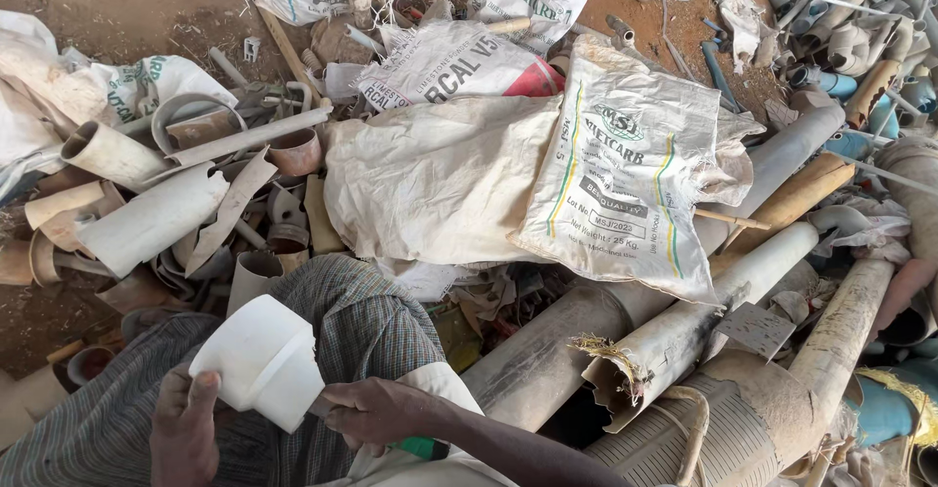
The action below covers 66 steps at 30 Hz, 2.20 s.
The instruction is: The person uses a knife to cut a long flat plastic sheet into smaller pieces, then cuts a white plastic funnel-like object. The person works while sitting on the ground in a cluttered area with plastic waste and sacks.
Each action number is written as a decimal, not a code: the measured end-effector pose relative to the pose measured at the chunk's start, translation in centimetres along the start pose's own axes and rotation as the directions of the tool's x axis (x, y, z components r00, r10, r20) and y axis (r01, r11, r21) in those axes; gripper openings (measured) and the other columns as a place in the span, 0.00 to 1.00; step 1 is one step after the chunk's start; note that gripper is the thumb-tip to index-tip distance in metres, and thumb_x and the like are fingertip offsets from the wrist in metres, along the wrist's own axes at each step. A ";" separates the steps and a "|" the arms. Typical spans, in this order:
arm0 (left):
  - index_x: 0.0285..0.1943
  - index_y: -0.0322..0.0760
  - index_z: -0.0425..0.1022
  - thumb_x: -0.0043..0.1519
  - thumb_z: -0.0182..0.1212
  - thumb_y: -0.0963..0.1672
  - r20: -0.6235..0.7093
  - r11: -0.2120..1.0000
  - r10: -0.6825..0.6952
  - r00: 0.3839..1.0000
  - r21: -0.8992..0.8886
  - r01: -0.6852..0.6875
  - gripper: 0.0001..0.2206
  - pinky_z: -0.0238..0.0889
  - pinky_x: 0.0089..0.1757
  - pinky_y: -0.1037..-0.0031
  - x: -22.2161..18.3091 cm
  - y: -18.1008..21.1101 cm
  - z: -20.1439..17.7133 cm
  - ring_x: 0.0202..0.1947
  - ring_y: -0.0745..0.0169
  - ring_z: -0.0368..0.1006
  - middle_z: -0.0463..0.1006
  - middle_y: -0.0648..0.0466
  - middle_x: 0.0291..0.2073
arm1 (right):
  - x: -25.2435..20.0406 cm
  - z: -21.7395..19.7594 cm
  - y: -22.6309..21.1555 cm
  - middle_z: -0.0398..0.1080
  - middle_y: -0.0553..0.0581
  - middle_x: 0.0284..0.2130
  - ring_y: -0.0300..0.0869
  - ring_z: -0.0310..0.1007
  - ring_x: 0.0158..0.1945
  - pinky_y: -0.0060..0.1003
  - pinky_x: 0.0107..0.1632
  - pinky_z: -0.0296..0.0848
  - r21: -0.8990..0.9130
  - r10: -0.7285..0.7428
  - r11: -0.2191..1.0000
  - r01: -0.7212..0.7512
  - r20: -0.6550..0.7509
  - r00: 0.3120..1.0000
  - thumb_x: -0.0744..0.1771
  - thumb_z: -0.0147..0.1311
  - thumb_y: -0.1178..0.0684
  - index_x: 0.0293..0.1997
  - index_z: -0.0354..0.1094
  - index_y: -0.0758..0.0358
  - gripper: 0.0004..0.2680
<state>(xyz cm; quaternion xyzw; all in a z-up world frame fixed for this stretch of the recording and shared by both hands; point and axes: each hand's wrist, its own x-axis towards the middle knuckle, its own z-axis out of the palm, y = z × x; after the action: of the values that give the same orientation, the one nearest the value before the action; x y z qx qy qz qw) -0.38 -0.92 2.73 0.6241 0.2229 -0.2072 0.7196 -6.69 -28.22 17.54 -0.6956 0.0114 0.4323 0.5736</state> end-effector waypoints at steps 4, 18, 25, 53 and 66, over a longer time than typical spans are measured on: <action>0.60 0.23 0.70 0.65 0.58 0.56 0.034 0.951 -0.089 0.995 0.299 0.075 0.30 0.68 0.46 0.64 1.5 -3.2 -2.4 0.44 0.57 0.73 0.77 0.39 0.42 | -0.1 -0.2 -0.1 0.72 0.56 0.26 0.39 0.74 0.24 0.36 0.27 0.75 0.014 0.039 0.999 -0.039 0.000 0.999 0.73 0.43 0.49 0.66 0.61 0.68 0.16; 0.35 0.26 0.70 0.71 0.63 0.48 -0.256 0.754 0.423 0.869 0.631 -0.182 0.19 0.57 0.29 0.66 -12.7 8.0 -8.5 0.20 0.64 0.56 0.65 0.49 0.18 | 1.6 -0.5 -1.1 0.71 0.50 0.29 0.36 0.71 0.27 0.34 0.31 0.74 -0.030 0.244 0.969 -0.244 0.010 0.970 0.72 0.48 0.45 0.75 0.56 0.59 0.21; 0.49 0.30 0.74 0.76 0.62 0.49 -0.343 0.547 0.822 0.454 0.697 -0.463 0.15 0.69 0.44 0.77 -28.8 19.6 -12.5 0.39 0.68 0.75 0.81 0.52 0.39 | 3.1 -0.3 -0.4 0.69 0.54 0.24 0.37 0.66 0.20 0.37 0.25 0.69 -0.109 0.182 0.976 -0.191 -0.085 0.980 0.69 0.45 0.53 0.56 0.66 0.63 0.11; 0.47 0.38 0.81 0.72 0.67 0.46 -0.434 0.304 0.566 0.701 0.900 0.312 0.07 0.74 0.40 0.67 -38.8 8.1 -18.4 0.28 0.63 0.79 0.83 0.49 0.32 | 4.5 3.5 -2.9 0.68 0.54 0.23 0.38 0.66 0.21 0.36 0.25 0.68 -0.219 0.243 0.942 -0.253 -0.072 0.967 0.69 0.45 0.53 0.57 0.67 0.63 0.12; 0.52 0.30 0.78 0.61 0.65 0.48 -0.497 0.579 0.492 0.715 0.800 0.157 0.17 0.73 0.39 0.54 -36.3 -1.2 -20.5 0.37 0.38 0.80 0.81 0.40 0.34 | 4.4 2.7 -2.8 0.69 0.53 0.25 0.36 0.65 0.21 0.34 0.26 0.69 -0.183 0.234 0.953 -0.243 -0.072 0.970 0.69 0.46 0.52 0.67 0.62 0.60 0.17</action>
<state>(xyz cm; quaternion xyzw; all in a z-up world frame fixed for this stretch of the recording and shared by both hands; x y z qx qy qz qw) -31.92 19.92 20.35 0.9260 0.2850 0.0337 0.2453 -4.13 -22.95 17.16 -0.7514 0.0680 0.4801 0.4475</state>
